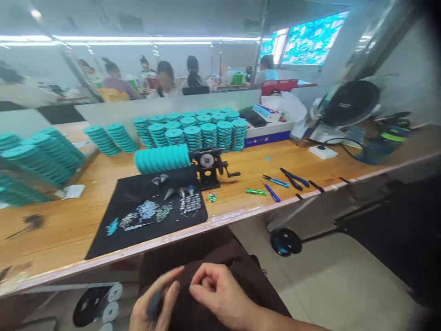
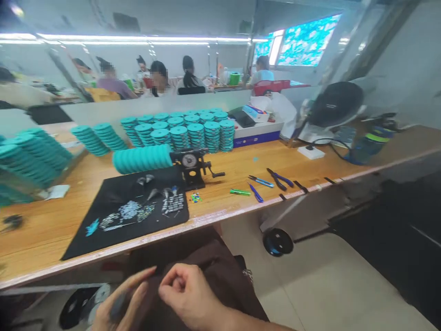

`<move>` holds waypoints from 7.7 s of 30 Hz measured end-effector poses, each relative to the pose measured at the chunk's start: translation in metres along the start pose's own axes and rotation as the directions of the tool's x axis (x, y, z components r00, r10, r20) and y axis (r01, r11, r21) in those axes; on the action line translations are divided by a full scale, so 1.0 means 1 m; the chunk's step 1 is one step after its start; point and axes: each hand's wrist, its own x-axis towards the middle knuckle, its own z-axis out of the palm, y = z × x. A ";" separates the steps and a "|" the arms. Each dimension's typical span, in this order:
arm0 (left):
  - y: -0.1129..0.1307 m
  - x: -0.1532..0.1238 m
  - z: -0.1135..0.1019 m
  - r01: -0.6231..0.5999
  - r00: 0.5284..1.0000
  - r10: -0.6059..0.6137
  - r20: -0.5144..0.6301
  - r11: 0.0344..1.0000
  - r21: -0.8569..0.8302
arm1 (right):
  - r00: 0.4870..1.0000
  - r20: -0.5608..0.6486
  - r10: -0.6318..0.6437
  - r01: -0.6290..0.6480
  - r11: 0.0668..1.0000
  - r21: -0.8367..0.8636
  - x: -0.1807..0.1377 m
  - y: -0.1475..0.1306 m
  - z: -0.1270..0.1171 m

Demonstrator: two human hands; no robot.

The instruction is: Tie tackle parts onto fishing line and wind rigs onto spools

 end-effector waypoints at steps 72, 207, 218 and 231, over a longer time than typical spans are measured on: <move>0.018 0.000 0.042 0.119 0.937 -0.066 0.344 0.983 -0.138 | 0.825 -0.164 -0.541 0.235 0.592 -0.771 -0.015 -0.005 -0.017; 0.020 0.007 0.040 0.344 0.858 -0.142 0.494 0.873 -0.347 | 0.975 0.172 -0.141 0.111 0.979 0.173 0.012 -0.008 -0.041; 0.022 -0.001 0.046 0.272 0.838 -0.080 0.539 0.919 -0.287 | 0.983 0.182 -0.021 -0.065 0.889 0.453 0.012 0.000 -0.032; 0.032 0.001 0.040 0.050 0.959 -0.028 0.282 0.996 -0.073 | 1.000 0.015 -0.013 0.005 0.908 0.418 0.006 0.004 -0.022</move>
